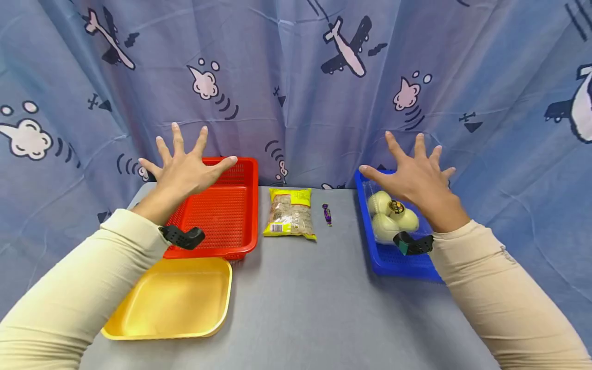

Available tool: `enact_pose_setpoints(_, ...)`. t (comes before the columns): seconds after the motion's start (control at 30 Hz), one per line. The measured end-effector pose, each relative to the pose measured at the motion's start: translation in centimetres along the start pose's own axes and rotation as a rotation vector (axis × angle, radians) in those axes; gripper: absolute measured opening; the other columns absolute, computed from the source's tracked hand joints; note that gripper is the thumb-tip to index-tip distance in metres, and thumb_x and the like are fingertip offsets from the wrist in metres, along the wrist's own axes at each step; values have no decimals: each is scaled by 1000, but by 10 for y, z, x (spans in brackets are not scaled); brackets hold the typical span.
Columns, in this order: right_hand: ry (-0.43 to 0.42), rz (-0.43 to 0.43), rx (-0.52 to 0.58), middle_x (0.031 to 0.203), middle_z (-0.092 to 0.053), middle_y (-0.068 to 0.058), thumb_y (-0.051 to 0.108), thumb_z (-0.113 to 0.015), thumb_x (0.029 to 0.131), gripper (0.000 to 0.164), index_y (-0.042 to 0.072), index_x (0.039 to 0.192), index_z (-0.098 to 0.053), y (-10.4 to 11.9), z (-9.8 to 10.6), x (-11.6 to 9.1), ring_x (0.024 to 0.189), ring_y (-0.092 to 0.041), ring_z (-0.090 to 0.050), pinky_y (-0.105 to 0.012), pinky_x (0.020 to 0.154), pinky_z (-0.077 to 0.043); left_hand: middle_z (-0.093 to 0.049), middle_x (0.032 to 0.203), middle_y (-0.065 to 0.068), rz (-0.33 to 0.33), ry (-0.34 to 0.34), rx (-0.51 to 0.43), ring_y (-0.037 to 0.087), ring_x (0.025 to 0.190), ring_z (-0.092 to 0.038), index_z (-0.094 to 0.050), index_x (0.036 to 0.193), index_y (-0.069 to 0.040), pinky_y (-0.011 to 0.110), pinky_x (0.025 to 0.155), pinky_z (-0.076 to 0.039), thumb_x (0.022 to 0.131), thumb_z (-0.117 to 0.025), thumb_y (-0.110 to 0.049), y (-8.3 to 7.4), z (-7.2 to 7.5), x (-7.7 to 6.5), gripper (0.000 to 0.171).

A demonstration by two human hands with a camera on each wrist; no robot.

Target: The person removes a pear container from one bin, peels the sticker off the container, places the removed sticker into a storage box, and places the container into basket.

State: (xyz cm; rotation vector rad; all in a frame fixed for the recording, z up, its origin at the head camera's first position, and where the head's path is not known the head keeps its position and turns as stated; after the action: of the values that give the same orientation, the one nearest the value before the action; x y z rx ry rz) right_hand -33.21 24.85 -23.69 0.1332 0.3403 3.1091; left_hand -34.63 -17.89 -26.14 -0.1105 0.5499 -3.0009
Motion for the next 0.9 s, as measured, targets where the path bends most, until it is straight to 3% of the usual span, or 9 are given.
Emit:
enact_pose_setpoints(0.4, 8, -6, -24, 149, 23, -31, 87, -34, 77, 101, 36, 153, 7, -24, 1, -5, 125, -64, 21, -82, 86, 6, 33, 152, 13, -23, 5, -11, 46, 132, 31, 7, 153, -38, 77, 86, 20, 68, -26, -94, -16, -15, -7, 106)
enact_pose_setpoints(0.9, -2, -13, -26, 150, 21, -32, 85, -36, 77, 102, 33, 154, 7, -51, 2, -10, 127, -61, 22, -77, 93, 9, 29, 154, 11, -54, 5, -30, 47, 135, 24, 5, 153, -39, 75, 89, 20, 69, -27, -94, -48, -35, -12, 105)
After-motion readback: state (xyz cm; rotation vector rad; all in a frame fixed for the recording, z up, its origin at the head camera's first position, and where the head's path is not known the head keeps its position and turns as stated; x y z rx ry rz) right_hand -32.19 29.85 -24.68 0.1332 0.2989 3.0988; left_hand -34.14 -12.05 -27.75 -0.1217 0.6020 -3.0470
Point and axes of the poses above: each hand's wrist, its own x-axis towards the middle knuckle, its own z-axis out of the back of the hand, y = z × x, the point moved 10 cm from there along x, towards the middle knuckle
